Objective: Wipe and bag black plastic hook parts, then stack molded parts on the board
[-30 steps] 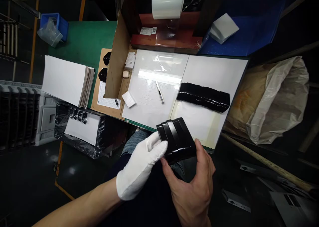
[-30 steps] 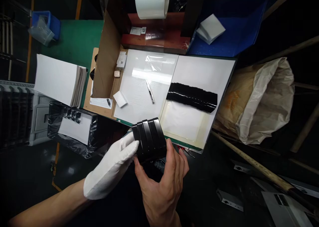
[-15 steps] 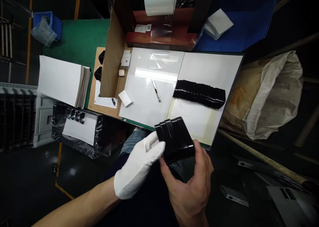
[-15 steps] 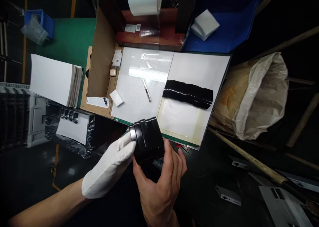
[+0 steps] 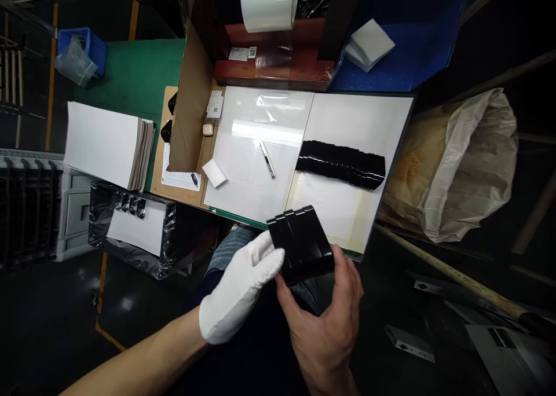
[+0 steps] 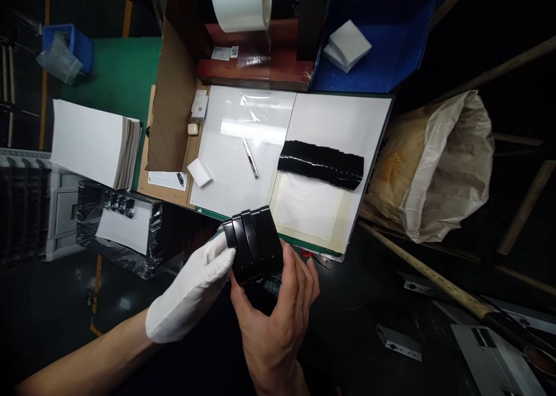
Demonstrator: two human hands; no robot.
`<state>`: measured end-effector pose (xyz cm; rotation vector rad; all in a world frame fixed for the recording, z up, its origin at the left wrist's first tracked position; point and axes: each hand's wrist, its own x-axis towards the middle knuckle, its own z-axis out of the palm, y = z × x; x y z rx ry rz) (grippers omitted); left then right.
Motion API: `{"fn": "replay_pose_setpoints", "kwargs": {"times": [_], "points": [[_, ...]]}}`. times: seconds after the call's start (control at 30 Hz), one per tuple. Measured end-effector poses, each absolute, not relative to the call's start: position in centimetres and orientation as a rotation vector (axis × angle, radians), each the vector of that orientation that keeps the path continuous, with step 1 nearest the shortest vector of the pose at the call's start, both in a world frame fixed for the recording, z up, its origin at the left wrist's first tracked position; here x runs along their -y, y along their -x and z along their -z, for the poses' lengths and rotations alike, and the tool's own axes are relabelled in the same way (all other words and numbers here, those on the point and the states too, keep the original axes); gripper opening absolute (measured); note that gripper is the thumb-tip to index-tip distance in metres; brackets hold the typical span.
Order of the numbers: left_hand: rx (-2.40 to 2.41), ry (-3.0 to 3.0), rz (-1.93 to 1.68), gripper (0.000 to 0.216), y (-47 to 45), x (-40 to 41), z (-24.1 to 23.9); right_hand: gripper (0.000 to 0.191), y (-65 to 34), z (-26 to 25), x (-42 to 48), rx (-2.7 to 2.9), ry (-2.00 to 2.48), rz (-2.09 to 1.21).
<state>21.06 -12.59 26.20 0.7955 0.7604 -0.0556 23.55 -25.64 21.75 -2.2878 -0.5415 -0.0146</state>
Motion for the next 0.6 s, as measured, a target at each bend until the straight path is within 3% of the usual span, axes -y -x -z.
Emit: {"fn": "replay_pose_setpoints", "kwargs": {"times": [0.2, 0.3, 0.6], "points": [[-0.753, -0.827, 0.051, 0.046, -21.2, 12.5, -25.0, 0.082, -23.3, -19.9, 25.6, 0.574, 2.284, 0.000], [-0.821, -0.831, 0.069, 0.054, -20.3, 12.2, -24.0, 0.081, -23.3, -17.7, 25.3, 0.486, 2.301, -0.049], [-1.155, -1.040, 0.051, 0.064, -16.4, 7.6, -23.0, 0.073, -26.9, -3.9, 22.4, 0.130, 2.501, -0.009]]}}
